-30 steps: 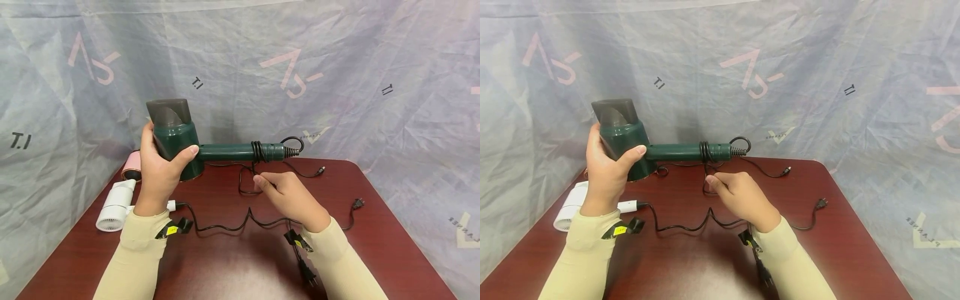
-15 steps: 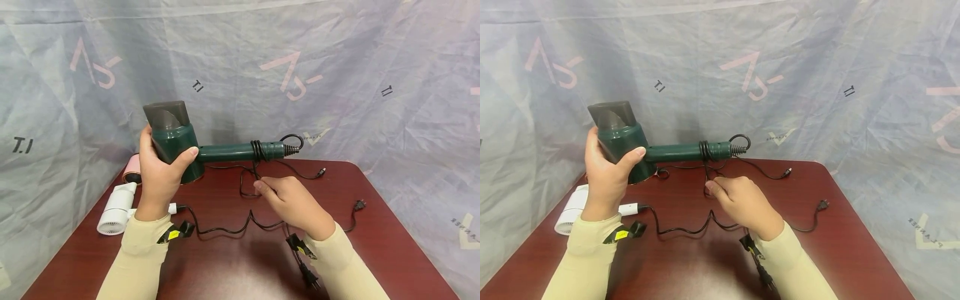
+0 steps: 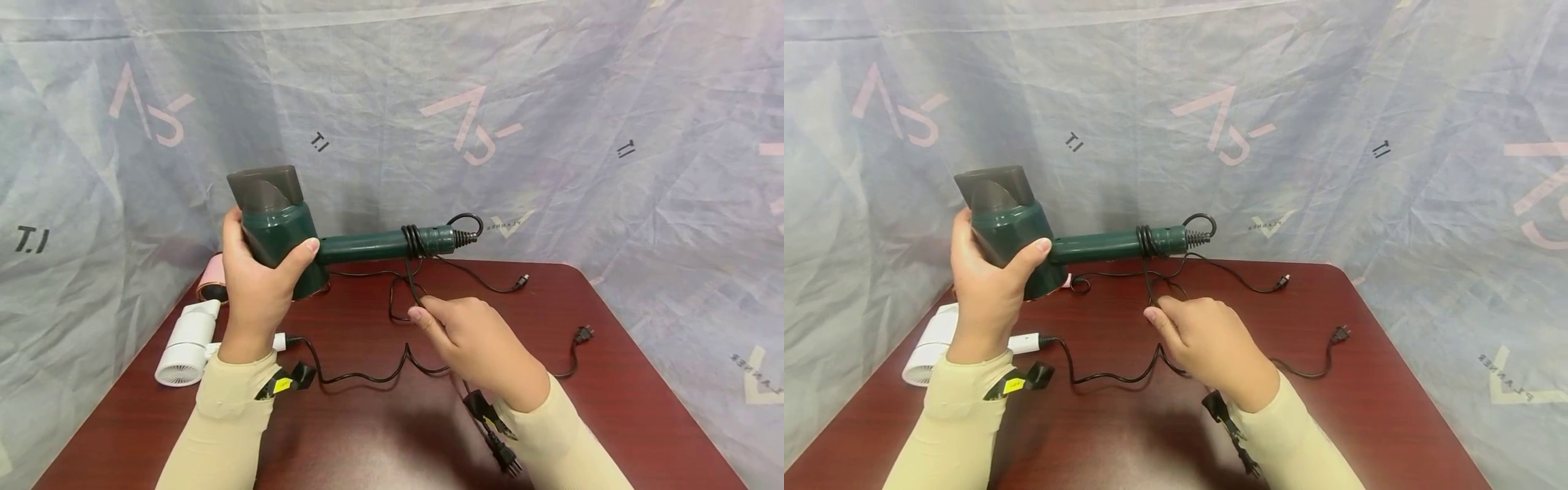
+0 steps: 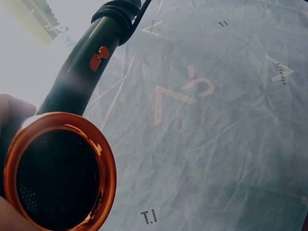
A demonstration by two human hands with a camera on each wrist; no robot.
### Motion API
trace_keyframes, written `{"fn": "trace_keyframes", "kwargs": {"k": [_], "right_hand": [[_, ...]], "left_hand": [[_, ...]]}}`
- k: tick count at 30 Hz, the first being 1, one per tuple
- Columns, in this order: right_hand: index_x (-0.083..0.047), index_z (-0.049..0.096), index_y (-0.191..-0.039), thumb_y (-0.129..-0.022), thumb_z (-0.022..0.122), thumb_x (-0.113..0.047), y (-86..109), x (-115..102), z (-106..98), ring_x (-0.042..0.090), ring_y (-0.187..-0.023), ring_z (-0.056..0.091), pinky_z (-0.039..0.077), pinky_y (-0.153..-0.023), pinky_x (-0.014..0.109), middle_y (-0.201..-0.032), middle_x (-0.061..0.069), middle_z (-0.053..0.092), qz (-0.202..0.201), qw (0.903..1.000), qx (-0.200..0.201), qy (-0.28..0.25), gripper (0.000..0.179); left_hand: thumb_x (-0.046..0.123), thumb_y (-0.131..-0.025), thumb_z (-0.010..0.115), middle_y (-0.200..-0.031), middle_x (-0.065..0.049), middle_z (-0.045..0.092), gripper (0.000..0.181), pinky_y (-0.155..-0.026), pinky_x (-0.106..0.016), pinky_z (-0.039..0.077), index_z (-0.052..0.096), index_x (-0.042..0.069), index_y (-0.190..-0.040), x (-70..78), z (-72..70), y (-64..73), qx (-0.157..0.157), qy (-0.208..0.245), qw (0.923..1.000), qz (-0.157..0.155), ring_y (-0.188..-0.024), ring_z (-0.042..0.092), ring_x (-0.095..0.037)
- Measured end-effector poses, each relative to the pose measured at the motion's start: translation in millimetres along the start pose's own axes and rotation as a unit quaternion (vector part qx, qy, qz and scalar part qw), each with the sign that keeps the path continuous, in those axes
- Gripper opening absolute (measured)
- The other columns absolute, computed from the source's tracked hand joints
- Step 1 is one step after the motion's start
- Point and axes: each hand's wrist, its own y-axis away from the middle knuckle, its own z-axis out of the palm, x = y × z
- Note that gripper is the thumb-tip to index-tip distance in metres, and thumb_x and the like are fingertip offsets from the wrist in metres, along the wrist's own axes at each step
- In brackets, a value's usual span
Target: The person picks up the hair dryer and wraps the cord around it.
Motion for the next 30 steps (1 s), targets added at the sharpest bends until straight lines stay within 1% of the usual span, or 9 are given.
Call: {"fn": "trace_keyframes", "kwargs": {"k": [1, 5, 11, 15, 19, 22, 24, 26, 30], "right_hand": [[-0.025, 0.051, -0.08, -0.109, 0.049, -0.042, 0.7, -2.0, -1.1, 0.002, -0.055, 0.025, 0.033, -0.052, 0.023, -0.059, -0.014, 0.023, -0.006, 0.9999, 0.003, 0.01, 0.034], [-0.021, 0.052, -0.085, -0.109, 0.051, -0.034, 4.4, -9.6, -5.3, 0.002, -0.053, 0.027, 0.032, -0.051, 0.022, -0.058, -0.015, 0.024, -0.03, 0.9988, 0.015, 0.035, 0.027], [-0.019, 0.049, -0.085, -0.108, 0.055, -0.027, 9.6, -17.4, -9.8, 0.0, -0.055, 0.021, 0.025, -0.049, 0.02, -0.06, -0.014, 0.024, -0.058, 0.9963, 0.038, 0.05, 0.025], [-0.018, 0.044, -0.082, -0.105, 0.058, -0.023, 12.6, -20.6, -13.7, 0.0, -0.057, 0.017, 0.019, -0.049, 0.018, -0.063, -0.013, 0.022, -0.085, 0.992, 0.068, 0.064, 0.028], [-0.017, 0.043, -0.083, -0.103, 0.061, -0.018, 14.2, -22.8, -18.3, 0.001, -0.058, 0.017, 0.018, -0.049, 0.017, -0.064, -0.011, 0.023, -0.119, 0.9851, 0.102, 0.071, 0.026], [-0.016, 0.045, -0.085, -0.104, 0.059, -0.018, 14.9, -23.5, -20.8, 0.001, -0.058, 0.019, 0.019, -0.049, 0.016, -0.064, -0.011, 0.026, -0.133, 0.9818, 0.118, 0.066, 0.023], [-0.016, 0.049, -0.086, -0.106, 0.055, -0.02, 16.1, -23.8, -22.1, 0.001, -0.057, 0.022, 0.022, -0.049, 0.016, -0.064, -0.011, 0.029, -0.136, 0.9814, 0.121, 0.063, 0.021], [-0.014, 0.053, -0.089, -0.108, 0.052, -0.023, 17.5, -24.1, -22.9, 0.001, -0.056, 0.026, 0.026, -0.049, 0.016, -0.064, -0.011, 0.034, -0.137, 0.9807, 0.125, 0.06, 0.02], [-0.012, 0.062, -0.099, -0.11, 0.048, -0.026, 19.5, -25.0, -24.7, 0.001, -0.057, 0.038, 0.039, -0.051, 0.018, -0.069, -0.011, 0.05, -0.143, 0.9777, 0.141, 0.06, 0.022]], "left_hand": [[0.0, -0.077, 0.083, -0.127, -0.011, 0.06, 0.078, -0.085, -0.031, 0.058, 0.045, 0.012, -0.145, -0.1, -0.5, -0.2, 0.0, 0.0, 1.0, -0.001, -0.109, 0.063, -0.029], [-0.001, -0.076, 0.083, -0.128, -0.012, 0.06, 0.079, -0.085, -0.031, 0.058, 0.045, 0.012, -0.145, -0.7, -2.7, -0.8, 0.003, 0.001, 1.0, -0.003, -0.109, 0.062, -0.029], [-0.003, -0.076, 0.083, -0.128, -0.012, 0.06, 0.08, -0.085, -0.031, 0.057, 0.045, 0.011, -0.145, -3.1, -5.1, -1.2, 0.004, 0.003, 1.0, 0.001, -0.109, 0.062, -0.029], [-0.002, -0.075, 0.084, -0.126, -0.01, 0.06, 0.079, -0.086, -0.03, 0.056, 0.046, 0.011, -0.143, -4.6, -5.4, -1.1, 0.003, -0.017, 0.9998, 0.007, -0.108, 0.062, -0.027], [-0.001, -0.074, 0.085, -0.125, -0.008, 0.06, 0.079, -0.086, -0.029, 0.055, 0.047, 0.011, -0.143, -5.5, -5.5, -1.0, 0.001, -0.042, 0.999, 0.013, -0.107, 0.062, -0.026], [-0.002, -0.074, 0.085, -0.125, -0.007, 0.061, 0.078, -0.087, -0.028, 0.056, 0.05, 0.012, -0.142, -6.3, -6.2, -0.8, -0.002, -0.058, 0.9982, 0.014, -0.107, 0.063, -0.026], [-0.002, -0.074, 0.085, -0.126, -0.007, 0.061, 0.078, -0.087, -0.028, 0.056, 0.051, 0.013, -0.143, -6.5, -6.9, 0.1, -0.005, -0.073, 0.9972, 0.013, -0.108, 0.063, -0.026], [-0.001, -0.074, 0.085, -0.127, -0.006, 0.062, 0.079, -0.088, -0.028, 0.057, 0.052, 0.014, -0.143, -6.9, -8.2, 1.5, -0.009, -0.089, 0.9959, 0.011, -0.109, 0.064, -0.026], [0.001, -0.073, 0.087, -0.125, -0.004, 0.064, 0.081, -0.087, -0.027, 0.057, 0.053, 0.018, -0.144, -6.0, -10.2, 4.7, -0.016, -0.117, 0.9929, 0.013, -0.109, 0.064, -0.024]]}}
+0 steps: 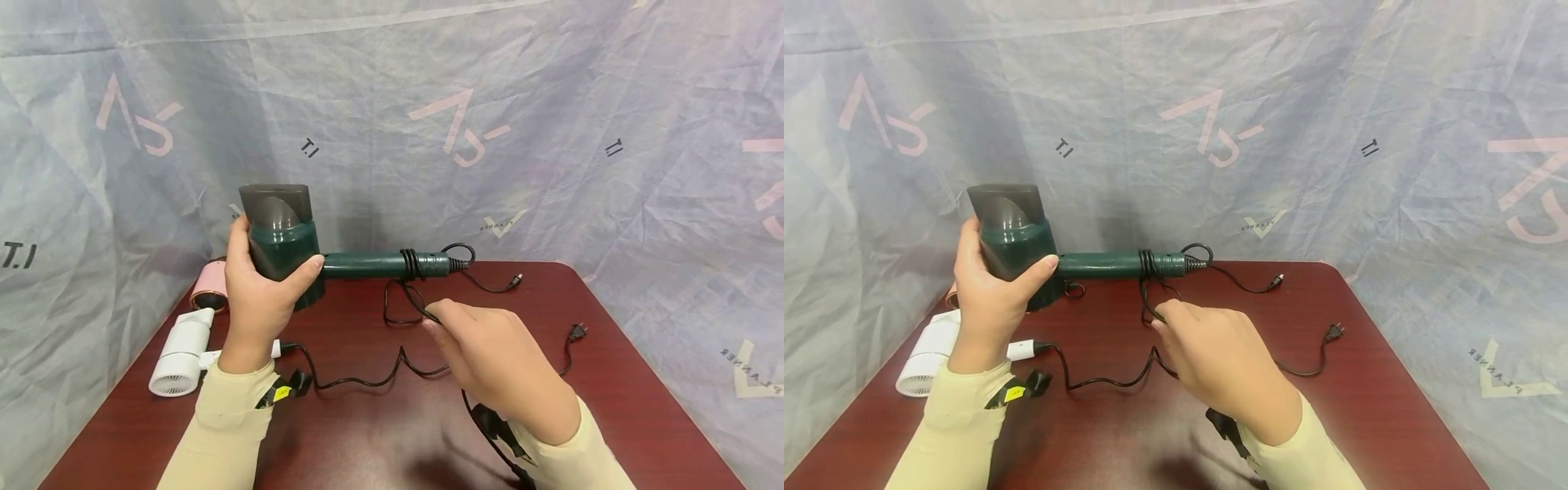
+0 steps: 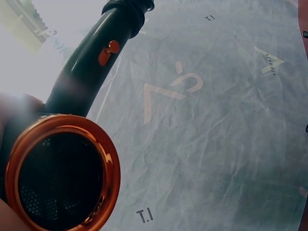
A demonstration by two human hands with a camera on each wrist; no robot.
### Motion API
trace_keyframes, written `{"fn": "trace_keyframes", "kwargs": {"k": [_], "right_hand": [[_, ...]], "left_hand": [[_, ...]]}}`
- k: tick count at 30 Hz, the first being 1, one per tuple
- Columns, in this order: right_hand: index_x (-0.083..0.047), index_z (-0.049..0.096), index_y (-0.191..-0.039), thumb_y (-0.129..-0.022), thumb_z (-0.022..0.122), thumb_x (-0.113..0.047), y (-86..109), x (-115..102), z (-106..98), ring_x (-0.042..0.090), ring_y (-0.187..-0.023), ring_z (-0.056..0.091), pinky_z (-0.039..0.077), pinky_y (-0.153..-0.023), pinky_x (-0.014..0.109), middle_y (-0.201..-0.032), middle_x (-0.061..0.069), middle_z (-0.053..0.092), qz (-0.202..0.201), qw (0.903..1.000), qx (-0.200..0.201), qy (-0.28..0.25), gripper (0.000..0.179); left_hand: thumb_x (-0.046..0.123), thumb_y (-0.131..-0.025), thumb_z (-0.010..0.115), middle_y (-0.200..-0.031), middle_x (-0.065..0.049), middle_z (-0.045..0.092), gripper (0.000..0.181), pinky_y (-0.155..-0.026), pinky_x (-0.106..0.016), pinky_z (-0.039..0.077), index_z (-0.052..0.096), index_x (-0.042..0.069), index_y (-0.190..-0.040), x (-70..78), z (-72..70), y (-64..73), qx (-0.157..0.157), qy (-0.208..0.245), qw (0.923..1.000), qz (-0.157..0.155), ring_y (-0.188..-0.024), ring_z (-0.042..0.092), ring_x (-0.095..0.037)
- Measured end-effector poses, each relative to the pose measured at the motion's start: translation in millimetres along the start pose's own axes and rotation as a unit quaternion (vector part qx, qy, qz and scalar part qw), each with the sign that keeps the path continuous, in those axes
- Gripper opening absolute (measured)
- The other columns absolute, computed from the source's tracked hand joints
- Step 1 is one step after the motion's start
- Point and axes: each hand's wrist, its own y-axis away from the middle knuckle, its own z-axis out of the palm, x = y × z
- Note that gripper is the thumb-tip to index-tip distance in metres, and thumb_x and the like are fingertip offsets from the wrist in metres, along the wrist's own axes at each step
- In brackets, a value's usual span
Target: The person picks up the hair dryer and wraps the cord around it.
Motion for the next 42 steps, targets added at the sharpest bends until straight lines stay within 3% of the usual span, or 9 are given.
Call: {"fn": "trace_keyframes", "kwargs": {"k": [8, 15, 26, 33, 42], "right_hand": [[-0.009, 0.068, -0.106, -0.111, 0.047, -0.032, -3.7, 2.2, -7.6, 0.004, -0.061, 0.048, 0.046, -0.055, 0.023, -0.085, -0.008, 0.067, -0.01, 0.9987, 0.049, 0.009, 0.031], [-0.013, 0.073, -0.101, -0.108, 0.054, -0.035, -7.9, 7.1, -15.4, 0.0, -0.063, 0.042, 0.037, -0.056, 0.017, -0.079, -0.011, 0.059, -0.014, 0.9942, 0.105, -0.018, 0.029], [-0.014, 0.075, -0.093, -0.1, 0.067, -0.036, -11.3, 20.3, -16.6, 0.0, -0.06, 0.031, 0.025, -0.054, 0.013, -0.069, -0.011, 0.047, -0.019, 0.9865, 0.157, -0.043, 0.025], [-0.013, 0.075, -0.089, -0.097, 0.07, -0.04, -11.6, 28.2, -16.8, -0.001, -0.061, 0.029, 0.023, -0.054, 0.012, -0.066, -0.01, 0.044, -0.016, 0.985, 0.159, -0.066, 0.028], [-0.012, 0.077, -0.091, -0.095, 0.072, -0.039, -6.7, 33.0, -17.4, -0.002, -0.057, 0.037, 0.028, -0.055, 0.009, -0.065, -0.011, 0.047, -0.014, 0.9826, 0.147, -0.112, 0.028]], "left_hand": [[0.003, -0.072, 0.089, -0.13, -0.003, 0.062, 0.087, -0.089, -0.026, 0.055, 0.052, 0.024, -0.148, 3.8, 0.0, 2.9, -0.048, -0.018, 0.9986, 0.013, -0.112, 0.062, -0.023], [0.003, -0.074, 0.089, -0.127, -0.003, 0.063, 0.088, -0.087, -0.028, 0.058, 0.05, 0.027, -0.149, 8.8, 2.0, 5.0, -0.103, -0.021, 0.9945, 0.0, -0.107, 0.066, -0.023], [0.002, -0.072, 0.091, -0.125, -0.001, 0.063, 0.093, -0.087, -0.027, 0.057, 0.049, 0.029, -0.15, 16.0, 2.0, 8.5, -0.121, -0.046, 0.9916, 0.008, -0.104, 0.066, -0.02], [0.006, -0.069, 0.093, -0.125, 0.007, 0.065, 0.096, -0.087, -0.027, 0.055, 0.05, 0.034, -0.149, 22.1, 3.4, 7.2, -0.159, -0.065, 0.985, 0.018, -0.105, 0.064, -0.017], [0.004, -0.066, 0.093, -0.121, 0.006, 0.068, 0.096, -0.086, -0.03, 0.056, 0.051, 0.034, -0.147, 20.0, 3.1, 11.1, -0.185, -0.049, 0.9813, 0.019, -0.1, 0.066, -0.019]]}}
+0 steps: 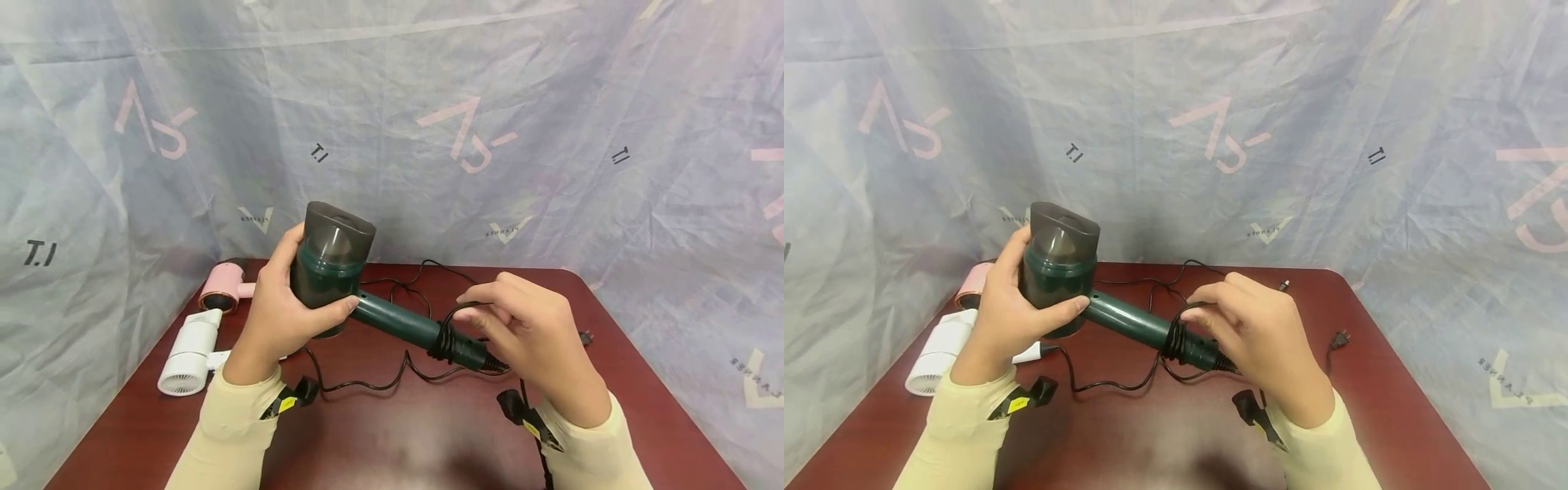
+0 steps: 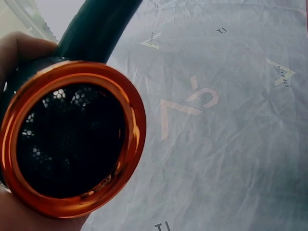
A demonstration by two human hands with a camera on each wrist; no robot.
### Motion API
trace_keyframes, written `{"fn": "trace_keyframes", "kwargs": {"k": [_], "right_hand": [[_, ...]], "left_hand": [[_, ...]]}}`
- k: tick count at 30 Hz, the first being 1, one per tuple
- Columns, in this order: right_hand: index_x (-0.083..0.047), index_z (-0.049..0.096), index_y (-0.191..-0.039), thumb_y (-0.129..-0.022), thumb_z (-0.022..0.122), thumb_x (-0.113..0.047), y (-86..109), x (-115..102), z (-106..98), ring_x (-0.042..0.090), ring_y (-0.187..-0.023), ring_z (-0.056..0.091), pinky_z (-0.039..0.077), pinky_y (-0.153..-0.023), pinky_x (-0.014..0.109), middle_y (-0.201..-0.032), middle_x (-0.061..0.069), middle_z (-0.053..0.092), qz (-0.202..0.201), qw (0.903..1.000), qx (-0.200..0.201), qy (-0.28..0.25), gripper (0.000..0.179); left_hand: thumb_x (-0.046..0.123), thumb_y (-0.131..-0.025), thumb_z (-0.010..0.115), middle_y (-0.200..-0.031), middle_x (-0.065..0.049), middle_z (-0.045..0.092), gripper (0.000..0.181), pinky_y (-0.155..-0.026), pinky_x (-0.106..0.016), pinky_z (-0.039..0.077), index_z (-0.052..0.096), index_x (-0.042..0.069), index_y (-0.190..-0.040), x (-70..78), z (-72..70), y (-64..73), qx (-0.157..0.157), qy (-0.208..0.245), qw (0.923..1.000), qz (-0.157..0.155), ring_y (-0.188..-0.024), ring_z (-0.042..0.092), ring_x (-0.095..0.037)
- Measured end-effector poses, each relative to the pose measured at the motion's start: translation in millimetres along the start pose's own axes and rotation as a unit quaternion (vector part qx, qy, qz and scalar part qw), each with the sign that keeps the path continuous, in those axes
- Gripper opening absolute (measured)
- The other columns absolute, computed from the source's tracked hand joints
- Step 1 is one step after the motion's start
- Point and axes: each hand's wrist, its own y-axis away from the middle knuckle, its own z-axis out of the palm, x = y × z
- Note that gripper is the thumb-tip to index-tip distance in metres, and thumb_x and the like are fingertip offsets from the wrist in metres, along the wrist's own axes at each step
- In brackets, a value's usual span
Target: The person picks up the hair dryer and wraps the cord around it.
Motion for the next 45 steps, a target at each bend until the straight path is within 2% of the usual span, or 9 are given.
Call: {"fn": "trace_keyframes", "kwargs": {"k": [7, 13, 17, 21, 25, 31, 37, 39, 45], "right_hand": [[-0.015, 0.078, -0.094, -0.096, 0.07, -0.041, 3.3, 5.3, 3.6, -0.001, -0.062, 0.035, 0.027, -0.056, 0.011, -0.068, -0.013, 0.045, 0.009, 0.9998, -0.016, -0.005, 0.027], [-0.017, 0.078, -0.094, -0.089, 0.08, -0.029, 4.7, 8.3, 3.2, -0.001, -0.063, 0.037, 0.028, -0.057, 0.012, -0.069, -0.012, 0.047, 0.021, 0.9992, -0.029, -0.018, 0.014], [-0.016, 0.078, -0.094, -0.087, 0.082, -0.024, 3.7, 8.9, 1.1, -0.001, -0.063, 0.037, 0.029, -0.057, 0.012, -0.069, -0.012, 0.048, 0.021, 0.9986, -0.035, -0.035, 0.011], [-0.013, 0.078, -0.094, -0.091, 0.078, -0.027, 2.0, 9.2, -0.7, -0.002, -0.063, 0.038, 0.03, -0.056, 0.012, -0.07, -0.012, 0.053, 0.013, 0.9968, -0.04, -0.067, 0.014], [-0.013, 0.078, -0.095, -0.093, 0.076, -0.028, 1.6, 10.5, -0.2, -0.003, -0.063, 0.039, 0.031, -0.055, 0.013, -0.072, -0.011, 0.058, 0.012, 0.995, -0.041, -0.09, 0.015], [-0.017, 0.078, -0.1, -0.097, 0.071, -0.033, 4.8, 14.5, 5.3, -0.004, -0.063, 0.041, 0.032, -0.056, 0.012, -0.076, -0.012, 0.062, 0.015, 0.9951, -0.048, -0.086, 0.018], [-0.015, 0.078, -0.1, -0.103, 0.06, -0.038, 2.9, 22.5, 14.6, -0.001, -0.063, 0.043, 0.033, -0.056, 0.015, -0.075, -0.011, 0.063, -0.03, 0.9969, -0.038, -0.062, 0.03], [-0.015, 0.079, -0.102, -0.105, 0.059, -0.038, 3.8, 23.9, 16.5, -0.001, -0.062, 0.043, 0.033, -0.055, 0.015, -0.073, -0.012, 0.06, -0.032, 0.9967, -0.041, -0.063, 0.03], [-0.019, 0.078, -0.11, -0.103, 0.065, -0.021, 7.3, 21.4, 18.3, -0.003, -0.066, 0.048, 0.038, -0.059, 0.014, -0.076, -0.015, 0.059, 0.01, 0.9948, -0.07, -0.074, 0.015]], "left_hand": [[0.004, -0.064, 0.094, -0.121, 0.006, 0.068, 0.097, -0.087, -0.03, 0.056, 0.052, 0.032, -0.146, -1.4, -2.0, 3.3, -0.002, 0.009, 0.9999, 0.008, -0.101, 0.067, -0.021], [0.003, -0.064, 0.093, -0.123, 0.004, 0.068, 0.097, -0.088, -0.031, 0.056, 0.051, 0.029, -0.147, -0.5, -3.4, 2.9, -0.008, 0.02, 0.9994, 0.028, -0.102, 0.066, -0.022], [0.002, -0.063, 0.092, -0.125, 0.001, 0.068, 0.098, -0.089, -0.031, 0.056, 0.05, 0.026, -0.148, 0.3, -3.5, 0.9, -0.018, 0.03, 0.9985, 0.042, -0.102, 0.066, -0.024], [0.0, -0.062, 0.091, -0.124, -0.003, 0.067, 0.096, -0.089, -0.032, 0.055, 0.052, 0.022, -0.147, 1.8, -3.2, 0.5, -0.023, 0.044, 0.9976, 0.049, -0.101, 0.066, -0.025], [-0.002, -0.063, 0.089, -0.122, -0.007, 0.067, 0.093, -0.088, -0.032, 0.055, 0.053, 0.019, -0.146, 4.0, -3.6, 1.4, -0.02, 0.057, 0.9973, 0.042, -0.101, 0.066, -0.026], [-0.006, -0.064, 0.085, -0.122, -0.013, 0.065, 0.089, -0.087, -0.032, 0.057, 0.052, 0.012, -0.145, 7.0, -4.3, 2.1, -0.015, 0.089, 0.995, 0.044, -0.102, 0.066, -0.028], [-0.007, -0.065, 0.083, -0.124, -0.016, 0.064, 0.087, -0.088, -0.033, 0.058, 0.051, 0.008, -0.145, 9.3, -4.1, 0.5, -0.006, 0.116, 0.9915, 0.059, -0.103, 0.065, -0.03], [-0.008, -0.065, 0.083, -0.124, -0.016, 0.064, 0.087, -0.087, -0.033, 0.058, 0.051, 0.007, -0.145, 9.8, -3.8, 1.3, -0.004, 0.12, 0.9911, 0.059, -0.103, 0.065, -0.03], [-0.009, -0.065, 0.082, -0.123, -0.018, 0.063, 0.087, -0.088, -0.034, 0.058, 0.05, 0.005, -0.145, 9.7, -3.5, 0.9, 0.012, 0.13, 0.9892, 0.066, -0.104, 0.065, -0.031]]}}
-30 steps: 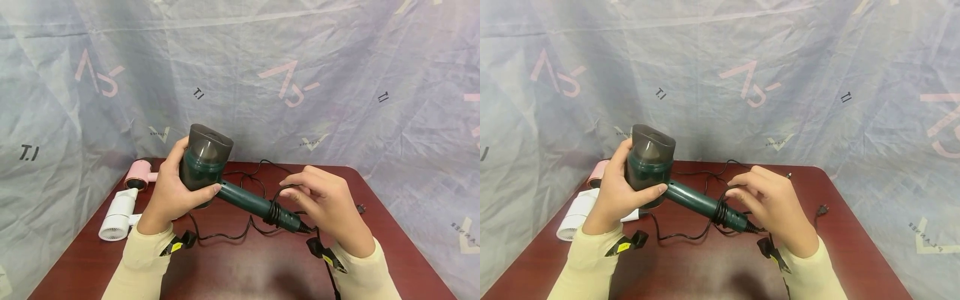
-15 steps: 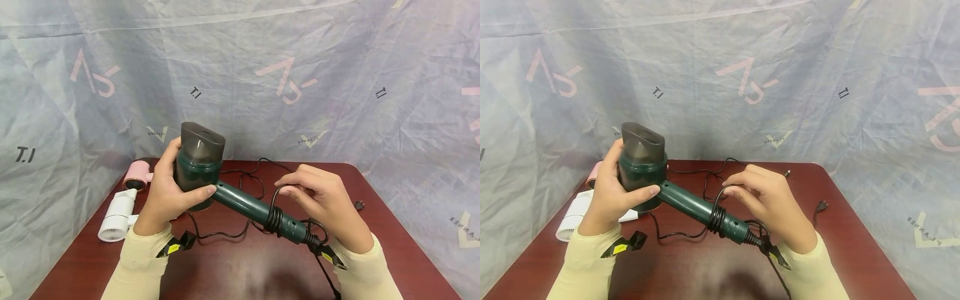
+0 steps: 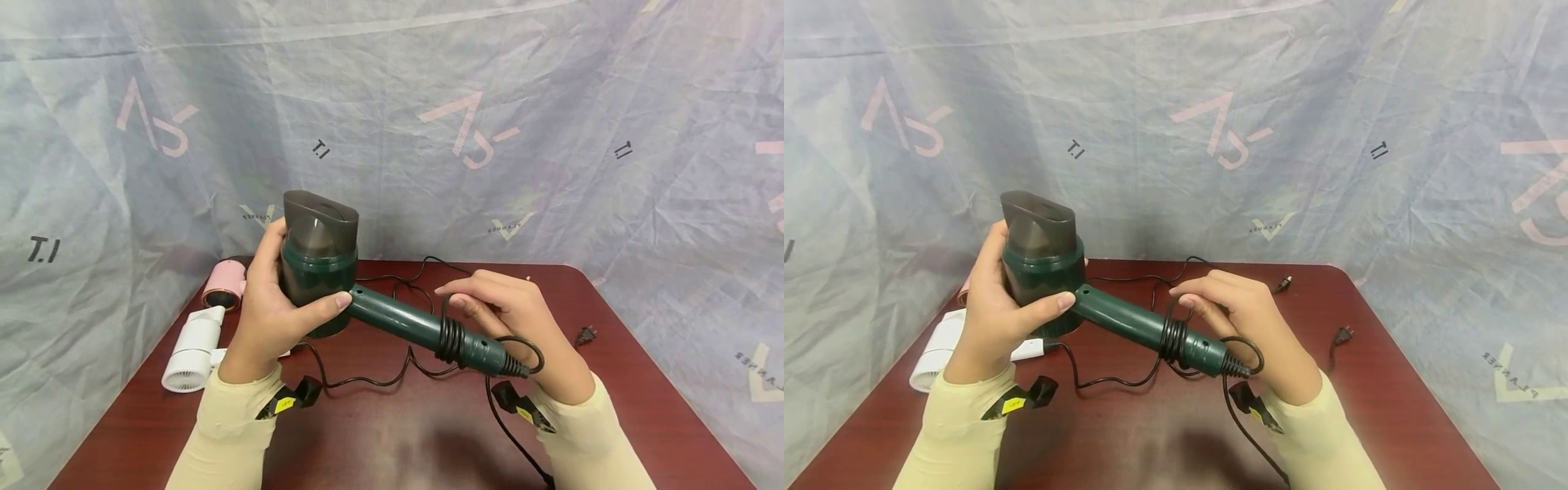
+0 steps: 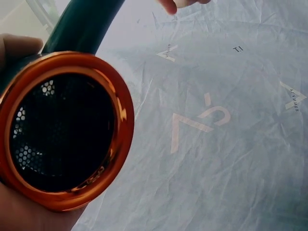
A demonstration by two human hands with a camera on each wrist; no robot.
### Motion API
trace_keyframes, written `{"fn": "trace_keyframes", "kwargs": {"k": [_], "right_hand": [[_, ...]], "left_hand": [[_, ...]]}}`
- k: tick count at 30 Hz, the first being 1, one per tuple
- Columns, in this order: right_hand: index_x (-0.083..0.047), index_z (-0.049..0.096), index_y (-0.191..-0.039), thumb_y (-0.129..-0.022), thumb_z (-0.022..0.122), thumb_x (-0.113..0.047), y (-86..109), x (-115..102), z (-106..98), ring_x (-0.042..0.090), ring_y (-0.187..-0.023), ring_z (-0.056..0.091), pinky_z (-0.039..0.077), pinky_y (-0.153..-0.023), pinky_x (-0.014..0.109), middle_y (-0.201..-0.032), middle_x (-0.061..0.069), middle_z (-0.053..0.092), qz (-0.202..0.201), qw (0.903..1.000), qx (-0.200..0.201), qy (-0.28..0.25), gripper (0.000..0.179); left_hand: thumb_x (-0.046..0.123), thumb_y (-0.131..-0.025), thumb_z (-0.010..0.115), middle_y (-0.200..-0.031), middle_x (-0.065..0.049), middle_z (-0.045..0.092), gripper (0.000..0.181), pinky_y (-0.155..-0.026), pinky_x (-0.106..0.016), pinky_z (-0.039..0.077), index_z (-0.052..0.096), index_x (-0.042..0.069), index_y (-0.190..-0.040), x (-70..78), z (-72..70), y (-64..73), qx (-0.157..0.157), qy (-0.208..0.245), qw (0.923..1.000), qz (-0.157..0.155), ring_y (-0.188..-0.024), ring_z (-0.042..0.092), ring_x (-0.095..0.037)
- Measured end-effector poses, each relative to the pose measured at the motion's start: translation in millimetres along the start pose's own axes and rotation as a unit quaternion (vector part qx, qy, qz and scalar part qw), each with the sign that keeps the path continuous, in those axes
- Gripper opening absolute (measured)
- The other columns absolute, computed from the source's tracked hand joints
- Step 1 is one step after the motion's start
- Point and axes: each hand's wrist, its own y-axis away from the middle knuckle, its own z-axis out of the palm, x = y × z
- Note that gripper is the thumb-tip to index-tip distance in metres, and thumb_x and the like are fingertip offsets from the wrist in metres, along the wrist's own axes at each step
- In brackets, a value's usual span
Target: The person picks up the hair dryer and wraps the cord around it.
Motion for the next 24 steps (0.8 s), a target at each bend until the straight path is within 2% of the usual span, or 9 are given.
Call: {"fn": "trace_keyframes", "kwargs": {"k": [3, 9, 14, 16, 21, 24], "right_hand": [[-0.02, 0.077, -0.113, -0.099, 0.068, -0.012, 0.7, -2.7, -0.8, -0.002, -0.068, 0.051, 0.042, -0.061, 0.014, -0.08, -0.016, 0.061, 0.027, 0.9995, -0.017, -0.004, 0.018], [-0.024, 0.075, -0.117, -0.099, 0.066, -0.007, 4.4, -6.9, -0.2, -0.001, -0.068, 0.052, 0.043, -0.062, 0.014, -0.085, -0.019, 0.064, 0.075, 0.996, -0.047, -0.005, 0.026], [-0.025, 0.073, -0.12, -0.099, 0.066, -0.009, 4.9, -7.4, 6.6, 0.001, -0.082, 0.061, 0.05, -0.071, 0.019, -0.098, -0.016, 0.07, 0.091, 0.9938, -0.063, -0.014, 0.027], [-0.027, 0.072, -0.119, -0.1, 0.066, -0.011, 4.0, -8.4, 9.7, 0.002, -0.086, 0.063, 0.052, -0.073, 0.023, -0.101, -0.015, 0.071, 0.108, 0.991, -0.071, -0.032, 0.025], [-0.036, 0.067, -0.103, -0.105, 0.057, -0.01, -0.8, -11.3, 14.1, 0.003, -0.074, 0.053, 0.048, -0.065, 0.026, -0.081, -0.017, 0.057, 0.174, 0.9787, -0.089, -0.061, 0.027], [-0.029, 0.062, -0.093, -0.101, 0.056, -0.002, -0.7, -12.2, 15.2, 0.003, -0.066, 0.05, 0.047, -0.061, 0.026, -0.075, -0.014, 0.051, 0.172, 0.9795, -0.091, -0.05, 0.029]], "left_hand": [[-0.009, -0.065, 0.082, -0.123, -0.02, 0.063, 0.086, -0.088, -0.035, 0.059, 0.05, 0.003, -0.143, -0.8, 1.3, -2.1, 0.006, 0.01, 0.9999, 0.01, -0.104, 0.065, -0.032], [-0.009, -0.067, 0.081, -0.122, -0.019, 0.064, 0.083, -0.086, -0.034, 0.059, 0.05, 0.003, -0.142, -1.0, 5.8, -1.4, 0.024, 0.012, 0.9996, 0.006, -0.101, 0.066, -0.031], [-0.009, -0.068, 0.081, -0.122, -0.019, 0.064, 0.081, -0.087, -0.033, 0.059, 0.05, 0.004, -0.143, 3.1, 5.6, -0.8, 0.045, 0.007, 0.999, 0.002, -0.101, 0.066, -0.031], [-0.009, -0.069, 0.081, -0.123, -0.019, 0.063, 0.081, -0.088, -0.033, 0.059, 0.05, 0.004, -0.142, 5.2, 5.0, -1.2, 0.055, 0.008, 0.9985, 0.003, -0.102, 0.067, -0.031], [-0.009, -0.069, 0.08, -0.124, -0.018, 0.063, 0.079, -0.088, -0.033, 0.058, 0.051, 0.006, -0.141, 8.9, 4.4, -3.9, 0.082, 0.017, 0.9965, -0.001, -0.103, 0.067, -0.03], [-0.01, -0.069, 0.08, -0.123, -0.017, 0.064, 0.078, -0.087, -0.033, 0.059, 0.052, 0.007, -0.141, 9.9, 3.8, -4.7, 0.091, 0.021, 0.9956, -0.006, -0.102, 0.067, -0.03]]}}
